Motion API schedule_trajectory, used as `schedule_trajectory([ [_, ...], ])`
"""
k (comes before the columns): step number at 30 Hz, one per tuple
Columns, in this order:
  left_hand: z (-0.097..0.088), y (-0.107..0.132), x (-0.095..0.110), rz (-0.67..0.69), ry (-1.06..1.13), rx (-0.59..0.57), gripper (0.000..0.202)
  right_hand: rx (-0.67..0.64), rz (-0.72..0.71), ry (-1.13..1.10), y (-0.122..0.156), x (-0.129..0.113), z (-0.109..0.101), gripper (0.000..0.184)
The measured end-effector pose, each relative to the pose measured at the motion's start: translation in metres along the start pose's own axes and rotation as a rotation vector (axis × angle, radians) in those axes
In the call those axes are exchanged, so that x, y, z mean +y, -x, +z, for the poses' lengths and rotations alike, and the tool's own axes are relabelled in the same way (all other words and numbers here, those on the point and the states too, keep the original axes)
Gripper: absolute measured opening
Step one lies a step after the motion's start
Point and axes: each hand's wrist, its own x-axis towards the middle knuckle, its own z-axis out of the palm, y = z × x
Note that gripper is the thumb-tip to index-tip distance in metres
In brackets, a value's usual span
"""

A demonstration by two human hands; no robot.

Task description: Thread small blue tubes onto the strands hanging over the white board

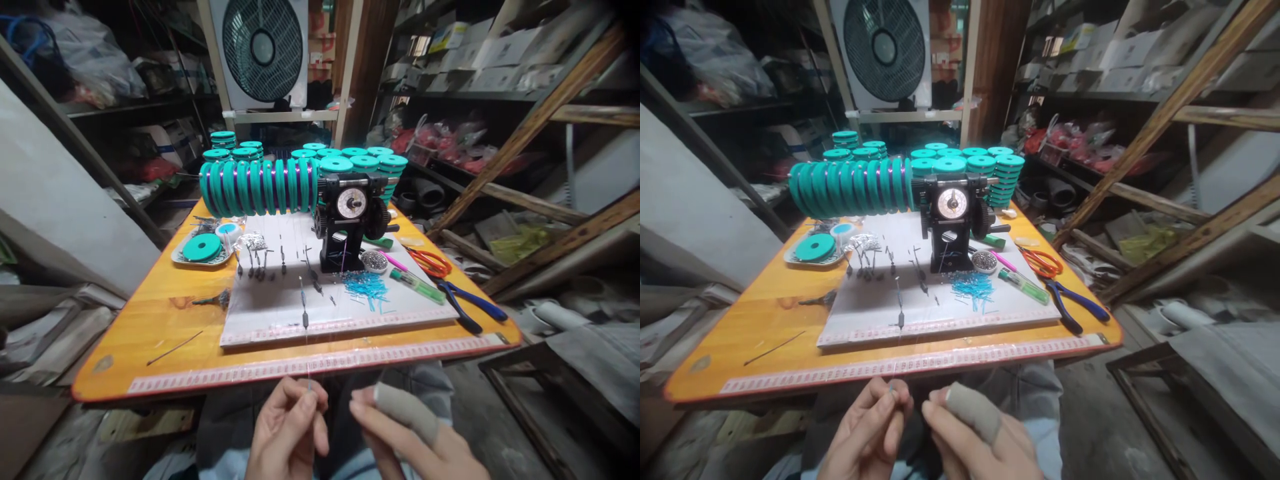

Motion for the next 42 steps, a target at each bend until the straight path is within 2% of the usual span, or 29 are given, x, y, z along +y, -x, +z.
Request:
schedule_trajectory([
  [3, -0.005, -0.002, 0.001, -0.13, 0.01, -0.102, 0.03, 0.094, 0.035, 0.076, 0.003, 0.009, -0.006, 0.034],
  [7, -0.002, -0.006, 0.004, -0.348, 0.089, -0.252, 0.027, 0.103, 0.008, 0.097, 0.001, 0.017, -0.009, 0.036],
  [10, 0.006, -0.008, 0.007, -0.376, 0.126, -0.284, 0.028, 0.127, 0.01, 0.075, -0.003, 0.02, -0.011, 0.036],
  [13, 0.01, -0.008, 0.012, -0.17, -0.051, -0.263, 0.038, 0.108, -0.015, 0.013, -0.01, 0.022, -0.008, 0.035],
  [16, 0.008, -0.005, 0.016, 0.107, -0.451, -0.155, 0.045, 0.074, -0.061, -0.05, -0.021, 0.023, 0.003, 0.039],
  [18, 0.004, -0.003, 0.017, 0.235, -0.668, -0.092, 0.045, 0.028, -0.117, -0.104, -0.03, 0.024, 0.011, 0.041],
  [22, 0.0, -0.001, 0.022, 0.394, -0.907, -0.06, 0.034, -0.063, -0.222, -0.161, -0.046, 0.029, 0.012, 0.033],
  [27, 0.004, -0.001, 0.032, 0.57, -1.021, -0.081, 0.021, -0.071, -0.36, -0.138, -0.064, 0.031, 0.002, 0.027],
  [29, 0.006, -0.001, 0.035, 0.696, -1.063, -0.118, 0.018, -0.131, -0.34, -0.239, -0.072, 0.028, 0.002, 0.022],
  [32, 0.005, -0.003, 0.035, 0.906, -1.116, -0.139, 0.013, -0.315, -0.197, -0.403, -0.084, 0.019, 0.006, 0.019],
  [34, 0.002, -0.006, 0.035, 1.066, -1.176, -0.151, 0.014, -0.393, -0.111, -0.409, -0.091, 0.013, 0.009, 0.019],
  [36, -0.001, -0.008, 0.035, 1.261, -1.286, -0.212, 0.025, -0.402, -0.048, -0.366, -0.096, 0.009, 0.011, 0.019],
  [38, -0.002, -0.01, 0.035, 1.431, -1.4, -0.344, 0.038, -0.381, -0.018, -0.317, -0.098, 0.006, 0.013, 0.02],
  [39, -0.002, -0.01, 0.034, 1.459, -1.416, -0.387, 0.041, -0.36, -0.013, -0.298, -0.098, 0.006, 0.014, 0.02],
  [40, -0.001, -0.01, 0.033, 1.428, -1.392, -0.395, 0.039, -0.332, -0.021, -0.288, -0.096, 0.006, 0.014, 0.021],
  [41, 0.001, -0.009, 0.031, 1.331, -1.321, -0.354, 0.033, -0.289, -0.041, -0.286, -0.093, 0.006, 0.014, 0.022],
  [42, 0.002, -0.009, 0.028, 1.176, -1.206, -0.281, 0.024, -0.231, -0.06, -0.289, -0.089, 0.006, 0.013, 0.024],
])
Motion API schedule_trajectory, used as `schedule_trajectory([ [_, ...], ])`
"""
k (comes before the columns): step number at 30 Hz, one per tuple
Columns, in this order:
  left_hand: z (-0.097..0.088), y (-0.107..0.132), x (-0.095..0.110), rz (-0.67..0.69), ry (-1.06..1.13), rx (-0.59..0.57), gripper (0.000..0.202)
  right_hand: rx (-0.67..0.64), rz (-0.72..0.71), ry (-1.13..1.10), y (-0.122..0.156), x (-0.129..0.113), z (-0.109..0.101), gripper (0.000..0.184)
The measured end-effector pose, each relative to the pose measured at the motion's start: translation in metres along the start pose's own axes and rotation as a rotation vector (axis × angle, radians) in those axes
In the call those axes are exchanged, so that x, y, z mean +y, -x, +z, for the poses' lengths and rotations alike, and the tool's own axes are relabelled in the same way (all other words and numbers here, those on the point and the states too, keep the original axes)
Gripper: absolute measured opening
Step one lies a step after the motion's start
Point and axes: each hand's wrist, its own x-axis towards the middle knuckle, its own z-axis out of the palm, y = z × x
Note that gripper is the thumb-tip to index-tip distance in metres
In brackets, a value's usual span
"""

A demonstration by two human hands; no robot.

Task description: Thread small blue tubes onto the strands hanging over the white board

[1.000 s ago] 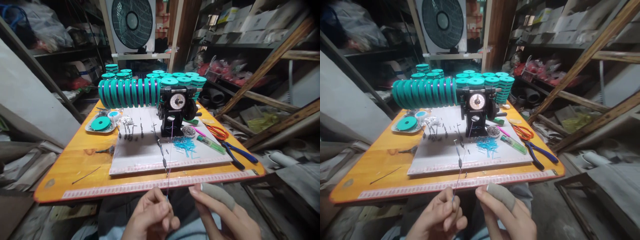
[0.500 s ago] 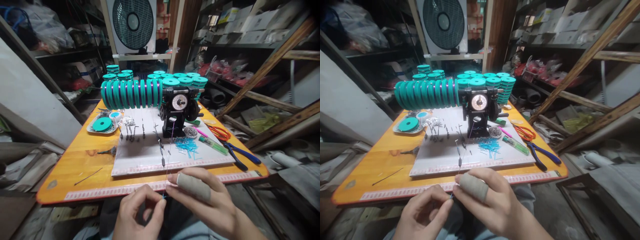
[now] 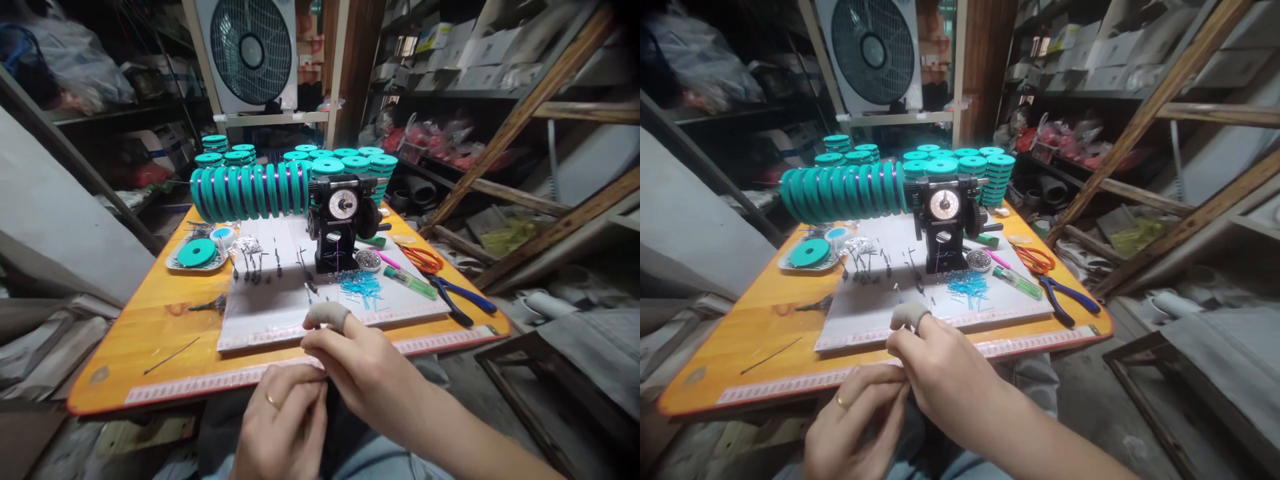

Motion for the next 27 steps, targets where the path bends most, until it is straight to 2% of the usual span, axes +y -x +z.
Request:
schedule_trajectory([
  [2, 0.006, 0.003, 0.004, -0.436, 0.313, 0.09, 0.013, 0.147, -0.011, 0.005, 0.01, -0.001, 0.0, 0.027],
  [4, 0.011, 0.007, 0.007, -0.801, 0.656, 0.162, 0.022, 0.235, 0.08, -0.016, 0.022, -0.004, 0.0, 0.022],
  [5, 0.014, 0.008, 0.008, -0.927, 0.8, 0.199, 0.027, 0.225, 0.154, -0.056, 0.027, -0.006, 0.0, 0.018],
  [7, 0.017, 0.011, 0.01, -1.07, 0.979, 0.253, 0.031, 0.141, 0.296, -0.185, 0.036, -0.01, 0.002, 0.013],
  [10, 0.02, 0.012, 0.013, -1.116, 1.045, 0.279, 0.03, 0.101, 0.399, -0.306, 0.044, -0.016, 0.007, 0.018],
  [12, 0.02, 0.011, 0.013, -1.066, 0.986, 0.258, 0.028, 0.138, 0.349, -0.249, 0.045, -0.018, 0.007, 0.016],
  [14, 0.016, 0.01, 0.014, -0.903, 0.773, 0.214, 0.024, 0.176, 0.17, -0.121, 0.043, -0.018, 0.002, 0.018],
  [16, 0.011, 0.01, 0.015, -0.621, 0.445, 0.178, 0.014, 0.172, -0.08, -0.006, 0.039, -0.014, -0.005, 0.022],
  [19, 0.004, 0.01, 0.017, -0.206, 0.078, 0.159, 0.016, 0.001, -0.318, 0.033, 0.027, -0.008, -0.016, 0.027],
  [21, 0.001, 0.01, 0.018, -0.042, -0.034, 0.154, 0.026, -0.1, -0.33, 0.031, 0.017, -0.006, -0.02, 0.03],
  [23, -0.001, 0.008, 0.015, 0.068, -0.119, 0.15, 0.033, -0.147, -0.24, 0.01, 0.007, -0.006, -0.021, 0.03],
  [25, -0.004, 0.006, 0.01, 0.186, -0.204, 0.092, 0.037, -0.177, -0.101, -0.053, 0.0, -0.007, -0.019, 0.024],
  [27, -0.006, 0.002, 0.005, 0.323, -0.284, -0.022, 0.039, -0.2, 0.006, -0.107, -0.003, -0.006, -0.016, 0.02],
])
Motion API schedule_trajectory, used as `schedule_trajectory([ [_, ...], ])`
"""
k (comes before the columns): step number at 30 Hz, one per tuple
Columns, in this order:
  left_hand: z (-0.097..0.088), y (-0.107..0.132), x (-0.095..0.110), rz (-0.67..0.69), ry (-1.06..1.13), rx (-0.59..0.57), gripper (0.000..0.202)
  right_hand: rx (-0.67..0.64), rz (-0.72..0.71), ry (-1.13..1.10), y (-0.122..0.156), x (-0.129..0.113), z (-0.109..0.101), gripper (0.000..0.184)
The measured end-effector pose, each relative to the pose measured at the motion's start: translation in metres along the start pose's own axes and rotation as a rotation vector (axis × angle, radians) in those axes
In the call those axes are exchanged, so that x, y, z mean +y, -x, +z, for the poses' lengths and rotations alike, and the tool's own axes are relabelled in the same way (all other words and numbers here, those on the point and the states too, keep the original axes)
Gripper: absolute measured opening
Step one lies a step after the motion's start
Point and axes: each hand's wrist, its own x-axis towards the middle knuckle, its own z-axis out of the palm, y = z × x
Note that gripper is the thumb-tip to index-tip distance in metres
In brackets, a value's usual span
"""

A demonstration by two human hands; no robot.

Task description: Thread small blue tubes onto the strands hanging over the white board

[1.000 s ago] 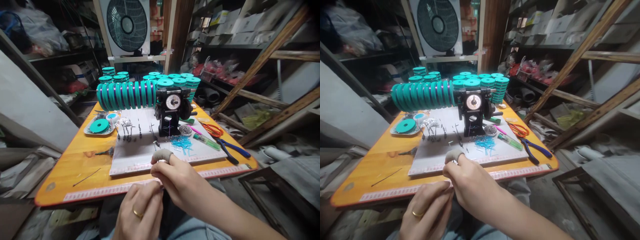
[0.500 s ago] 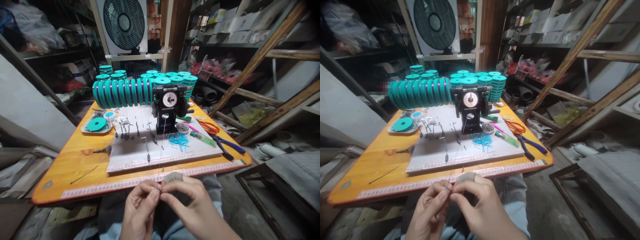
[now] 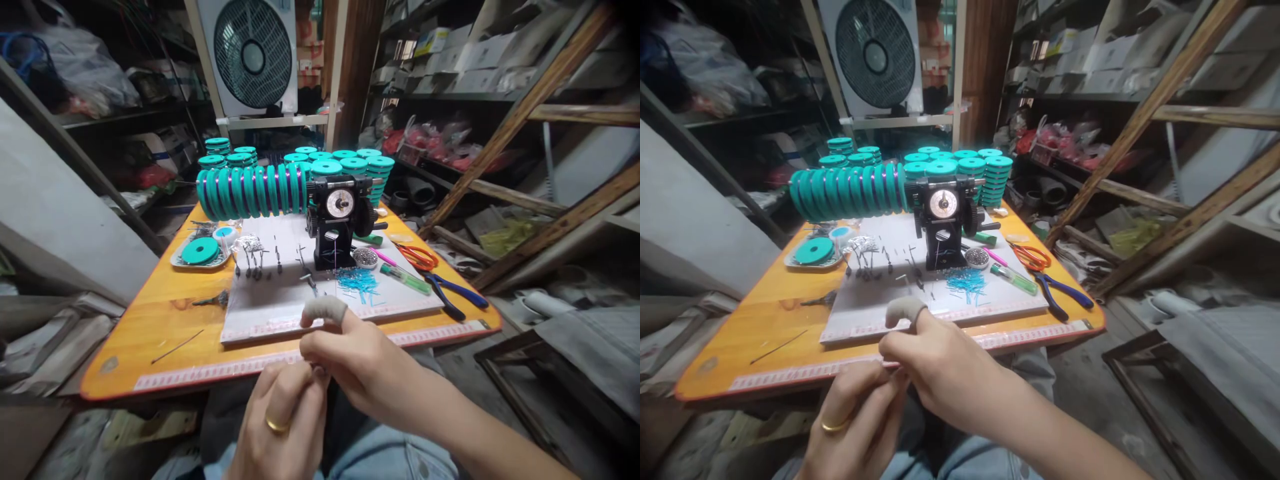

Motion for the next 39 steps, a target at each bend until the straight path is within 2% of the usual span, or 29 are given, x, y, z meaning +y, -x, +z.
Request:
schedule_trajectory([
  [2, 0.002, 0.0, -0.004, 0.128, -0.024, -0.081, 0.04, 0.033, 0.028, 0.003, 0.001, 0.004, 0.004, 0.018],
  [3, 0.004, 0.0, -0.004, 0.126, 0.0, -0.083, 0.04, 0.074, 0.015, 0.021, 0.004, 0.005, 0.006, 0.019],
  [4, 0.007, 0.001, -0.002, 0.06, 0.053, -0.059, 0.036, 0.137, -0.003, 0.042, 0.008, 0.007, 0.007, 0.02],
  [5, 0.011, 0.002, 0.0, -0.066, 0.137, -0.023, 0.031, 0.228, -0.019, 0.067, 0.013, 0.008, 0.009, 0.022],
  [6, 0.016, 0.004, 0.004, -0.25, 0.254, 0.021, 0.024, 0.329, -0.02, 0.091, 0.02, 0.008, 0.01, 0.024],
  [8, 0.025, 0.008, 0.013, -0.692, 0.563, 0.097, 0.015, 0.472, 0.059, 0.098, 0.034, 0.006, 0.011, 0.024],
  [10, 0.033, 0.012, 0.021, -1.062, 0.902, 0.169, 0.019, 0.461, 0.223, 0.017, 0.046, 0.003, 0.014, 0.015],
  [11, 0.037, 0.013, 0.025, -1.19, 1.058, 0.218, 0.021, 0.413, 0.301, -0.055, 0.051, 0.001, 0.017, 0.011],
  [13, 0.044, 0.013, 0.032, -1.33, 1.293, 0.322, 0.024, 0.343, 0.426, -0.205, 0.057, -0.002, 0.024, 0.007],
  [16, 0.049, 0.013, 0.037, -1.405, 1.467, 0.398, 0.025, 0.386, 0.49, -0.309, 0.063, -0.003, 0.035, 0.006],
  [18, 0.048, 0.014, 0.035, -1.436, 1.554, 0.375, 0.024, 0.445, 0.401, -0.247, 0.067, -0.003, 0.038, 0.012],
  [22, 0.043, 0.014, 0.026, -1.467, 1.781, 0.142, 0.018, 0.485, -0.029, 0.178, 0.076, 0.0, 0.03, 0.024],
  [25, 0.038, 0.012, 0.02, -1.477, 1.807, -0.015, 0.022, 0.451, -0.171, 0.406, 0.079, 0.001, 0.019, 0.024],
  [27, 0.035, 0.01, 0.018, -1.44, 1.665, -0.063, 0.024, 0.43, -0.217, 0.468, 0.078, 0.0, 0.011, 0.023],
  [28, 0.032, 0.008, 0.018, -1.379, 1.527, -0.078, 0.026, 0.413, -0.23, 0.489, 0.077, -0.001, 0.008, 0.024],
  [30, 0.025, 0.004, 0.019, -1.134, 1.134, -0.073, 0.026, 0.383, -0.257, 0.519, 0.074, -0.004, 0.001, 0.027],
  [32, 0.017, -0.001, 0.02, -0.773, 0.702, -0.051, 0.015, 0.356, -0.289, 0.523, 0.068, -0.005, -0.006, 0.029],
  [34, 0.007, -0.006, 0.021, -0.453, 0.402, -0.047, 0.015, 0.343, -0.33, 0.451, 0.06, -0.004, -0.009, 0.024],
  [36, -0.002, -0.011, 0.021, -0.26, 0.285, -0.082, 0.023, 0.276, -0.308, 0.313, 0.049, -0.002, -0.011, 0.017],
  [39, -0.011, -0.016, 0.017, -0.14, 0.246, -0.121, 0.029, 0.12, -0.242, 0.12, 0.032, 0.002, -0.009, 0.016],
])
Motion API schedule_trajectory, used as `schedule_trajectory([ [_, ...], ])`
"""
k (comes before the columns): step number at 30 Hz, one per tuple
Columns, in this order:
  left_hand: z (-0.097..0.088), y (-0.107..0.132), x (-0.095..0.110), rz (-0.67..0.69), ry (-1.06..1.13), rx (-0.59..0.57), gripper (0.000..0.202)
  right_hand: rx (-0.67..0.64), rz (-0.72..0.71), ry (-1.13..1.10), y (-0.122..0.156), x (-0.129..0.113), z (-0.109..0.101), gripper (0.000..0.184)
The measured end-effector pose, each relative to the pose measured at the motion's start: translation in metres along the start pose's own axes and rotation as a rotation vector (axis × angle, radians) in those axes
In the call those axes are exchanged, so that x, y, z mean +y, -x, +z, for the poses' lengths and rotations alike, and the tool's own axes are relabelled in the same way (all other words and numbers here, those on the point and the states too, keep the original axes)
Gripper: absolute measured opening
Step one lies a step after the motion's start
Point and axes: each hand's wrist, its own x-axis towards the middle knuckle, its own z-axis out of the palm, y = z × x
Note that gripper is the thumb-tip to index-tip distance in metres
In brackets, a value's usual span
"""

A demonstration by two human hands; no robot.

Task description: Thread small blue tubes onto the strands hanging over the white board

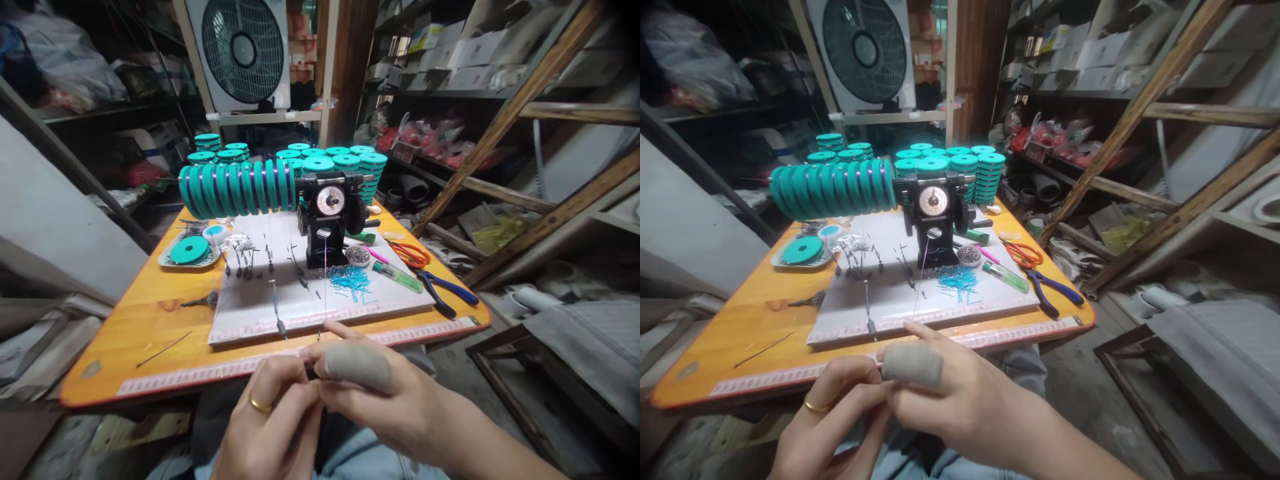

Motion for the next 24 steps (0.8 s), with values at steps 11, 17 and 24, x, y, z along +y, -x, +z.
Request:
schedule_trajectory([
  [11, -0.007, -0.005, -0.028, 0.391, -0.329, -0.045, 0.018, -0.002, 0.28, -0.049, -0.03, 0.01, 0.021, 0.017],
  [17, -0.005, -0.002, -0.029, -0.422, 0.496, -0.13, 0.016, -0.008, 0.03, -0.095, -0.016, 0.013, 0.01, 0.032],
  [24, 0.001, -0.007, -0.018, -1.115, 1.399, -0.068, 0.026, 0.012, -0.088, 0.074, -0.011, 0.009, 0.012, 0.025],
])
